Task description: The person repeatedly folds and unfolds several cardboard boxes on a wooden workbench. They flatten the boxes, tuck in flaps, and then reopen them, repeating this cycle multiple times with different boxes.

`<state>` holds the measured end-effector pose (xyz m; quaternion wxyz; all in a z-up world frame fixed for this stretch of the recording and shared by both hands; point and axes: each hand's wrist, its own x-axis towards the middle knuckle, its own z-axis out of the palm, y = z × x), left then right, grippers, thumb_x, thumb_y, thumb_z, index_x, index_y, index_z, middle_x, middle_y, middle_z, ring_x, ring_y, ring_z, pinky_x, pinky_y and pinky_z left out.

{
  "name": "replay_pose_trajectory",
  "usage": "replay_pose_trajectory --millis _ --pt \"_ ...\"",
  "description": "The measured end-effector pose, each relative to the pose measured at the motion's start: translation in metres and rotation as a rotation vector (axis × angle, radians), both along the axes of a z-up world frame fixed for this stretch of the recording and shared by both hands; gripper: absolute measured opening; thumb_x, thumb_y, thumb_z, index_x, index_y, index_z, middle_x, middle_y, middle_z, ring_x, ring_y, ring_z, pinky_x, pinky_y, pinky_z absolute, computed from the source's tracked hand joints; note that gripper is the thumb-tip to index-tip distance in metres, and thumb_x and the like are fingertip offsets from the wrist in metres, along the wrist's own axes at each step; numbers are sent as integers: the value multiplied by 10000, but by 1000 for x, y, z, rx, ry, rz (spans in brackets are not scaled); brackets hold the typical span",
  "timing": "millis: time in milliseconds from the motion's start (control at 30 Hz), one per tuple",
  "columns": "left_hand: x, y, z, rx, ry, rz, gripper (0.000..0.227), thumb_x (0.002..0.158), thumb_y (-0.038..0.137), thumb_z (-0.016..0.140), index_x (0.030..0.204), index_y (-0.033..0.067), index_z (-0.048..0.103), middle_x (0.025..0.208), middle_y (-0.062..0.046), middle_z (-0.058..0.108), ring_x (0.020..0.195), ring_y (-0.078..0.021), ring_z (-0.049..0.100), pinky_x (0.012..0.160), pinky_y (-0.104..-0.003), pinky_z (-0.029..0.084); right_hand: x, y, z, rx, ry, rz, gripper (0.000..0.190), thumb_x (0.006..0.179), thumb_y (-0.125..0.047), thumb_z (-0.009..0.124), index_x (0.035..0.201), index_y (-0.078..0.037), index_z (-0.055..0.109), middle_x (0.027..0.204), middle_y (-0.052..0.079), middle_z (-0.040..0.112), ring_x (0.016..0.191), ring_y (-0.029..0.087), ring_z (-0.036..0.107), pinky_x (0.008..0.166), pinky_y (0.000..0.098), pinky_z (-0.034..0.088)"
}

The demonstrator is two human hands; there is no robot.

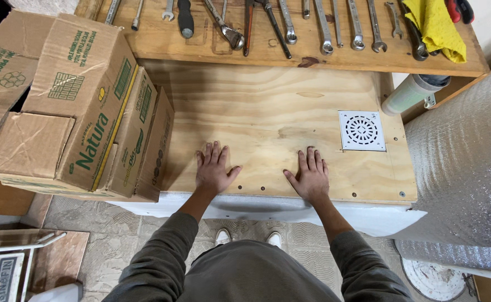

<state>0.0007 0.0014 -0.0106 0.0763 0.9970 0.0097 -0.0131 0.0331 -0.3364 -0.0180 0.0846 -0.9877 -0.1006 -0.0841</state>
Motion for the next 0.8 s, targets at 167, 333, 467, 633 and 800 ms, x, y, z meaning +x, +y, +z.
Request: replay_pose_trajectory --millis 167,333,467,633,800 --pt "0 -1 2 -1 -47 0 895 906 780 419 1576 186 398 1655 -188 326 1561 -372 224 1222 -644 154 -1 0 1 -14 38 -14 882 881 -785 512 1560 -225 453 1645 108 383 1547 309 293 1229 513 266" --pt "-3 -4 5 5 -109 18 868 906 755 449 1548 171 444 1631 -201 368 1545 -383 270 1203 -652 198 0 -2 -1 -24 41 2 872 881 -779 510 1558 -233 456 1646 98 383 1550 304 293 1233 510 265" --pt "-1 -5 4 -3 -93 53 820 939 715 453 1550 168 435 1635 -194 357 1545 -378 256 1215 -648 154 3 -4 -7 -40 77 15 880 890 -805 468 1570 -247 436 1657 90 369 1554 296 287 1243 504 252" --pt "5 -13 8 42 174 68 822 990 692 347 1610 153 299 1705 -190 168 1574 -407 120 1232 -654 123 5 -7 -10 -51 89 23 882 899 -823 430 1572 -254 434 1672 94 361 1567 299 280 1252 504 254" --pt "-31 -21 92 -174 -3 -182 471 986 428 540 1309 108 660 1117 -128 730 983 -313 750 740 -440 619 8 -15 -25 -73 107 -21 898 899 -859 389 1585 -281 434 1687 70 361 1582 282 270 1262 492 252"
